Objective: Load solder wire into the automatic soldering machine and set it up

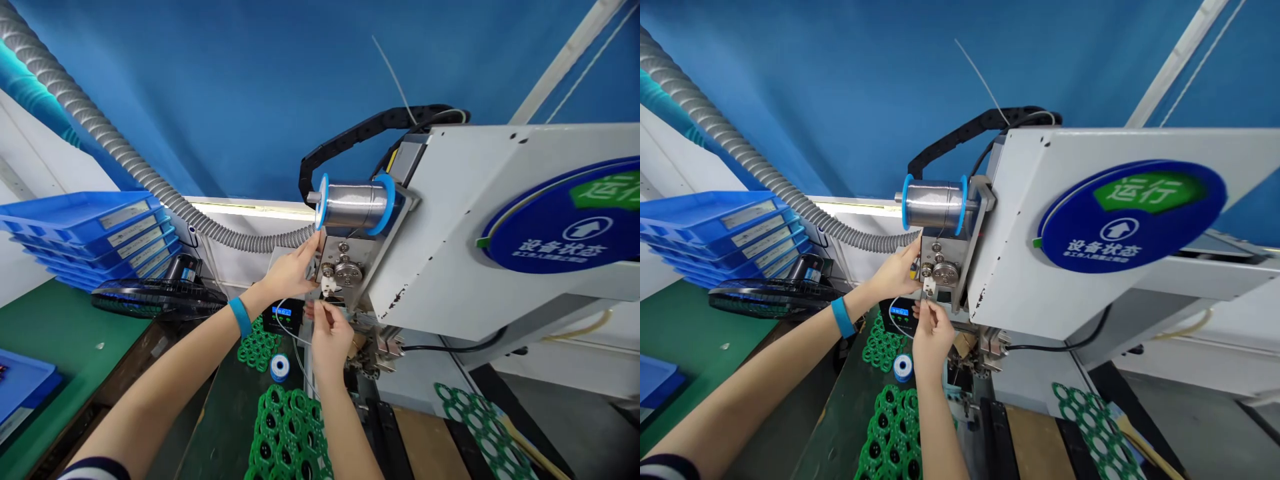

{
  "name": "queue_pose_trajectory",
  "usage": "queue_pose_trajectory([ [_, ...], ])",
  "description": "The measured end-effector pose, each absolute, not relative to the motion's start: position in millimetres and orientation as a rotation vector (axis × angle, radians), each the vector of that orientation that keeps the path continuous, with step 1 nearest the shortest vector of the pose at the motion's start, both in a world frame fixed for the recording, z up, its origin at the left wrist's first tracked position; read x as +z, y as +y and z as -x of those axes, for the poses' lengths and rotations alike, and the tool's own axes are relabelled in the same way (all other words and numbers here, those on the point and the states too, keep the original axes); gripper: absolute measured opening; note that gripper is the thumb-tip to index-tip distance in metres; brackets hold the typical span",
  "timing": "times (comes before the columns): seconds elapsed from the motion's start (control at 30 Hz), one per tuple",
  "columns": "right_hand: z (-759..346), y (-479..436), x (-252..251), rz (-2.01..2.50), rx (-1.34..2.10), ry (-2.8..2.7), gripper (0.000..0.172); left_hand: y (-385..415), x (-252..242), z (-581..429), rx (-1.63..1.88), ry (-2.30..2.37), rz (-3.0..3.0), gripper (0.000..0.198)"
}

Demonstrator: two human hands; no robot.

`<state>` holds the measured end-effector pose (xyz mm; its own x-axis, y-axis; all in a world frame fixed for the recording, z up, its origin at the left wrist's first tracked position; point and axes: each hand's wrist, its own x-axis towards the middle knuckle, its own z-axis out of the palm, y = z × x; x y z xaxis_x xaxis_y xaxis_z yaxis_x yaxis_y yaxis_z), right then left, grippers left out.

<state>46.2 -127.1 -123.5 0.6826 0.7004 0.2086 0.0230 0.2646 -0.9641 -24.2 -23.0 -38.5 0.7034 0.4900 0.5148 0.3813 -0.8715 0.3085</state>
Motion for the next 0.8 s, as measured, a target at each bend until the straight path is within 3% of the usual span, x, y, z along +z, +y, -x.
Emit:
queue_pose_trajectory([
  [0.13,-43.4,-128.4,-121.4,1.188,0.571,-0.635,0.043,-22.7,-38.6,24.0,0.889,0.711,-2.744,0.093],
  [0.33,-41.2,-125.3,-115.4,1.187,0.414,-0.644,0.030,-21.7,-40.5,24.4,0.916,0.707,-2.769,0.093],
  [0.8,-47.3,-123.1,-122.2,1.420,0.115,-0.830,0.024,-15.7,-46.9,22.9,0.962,0.669,-2.781,0.099],
])
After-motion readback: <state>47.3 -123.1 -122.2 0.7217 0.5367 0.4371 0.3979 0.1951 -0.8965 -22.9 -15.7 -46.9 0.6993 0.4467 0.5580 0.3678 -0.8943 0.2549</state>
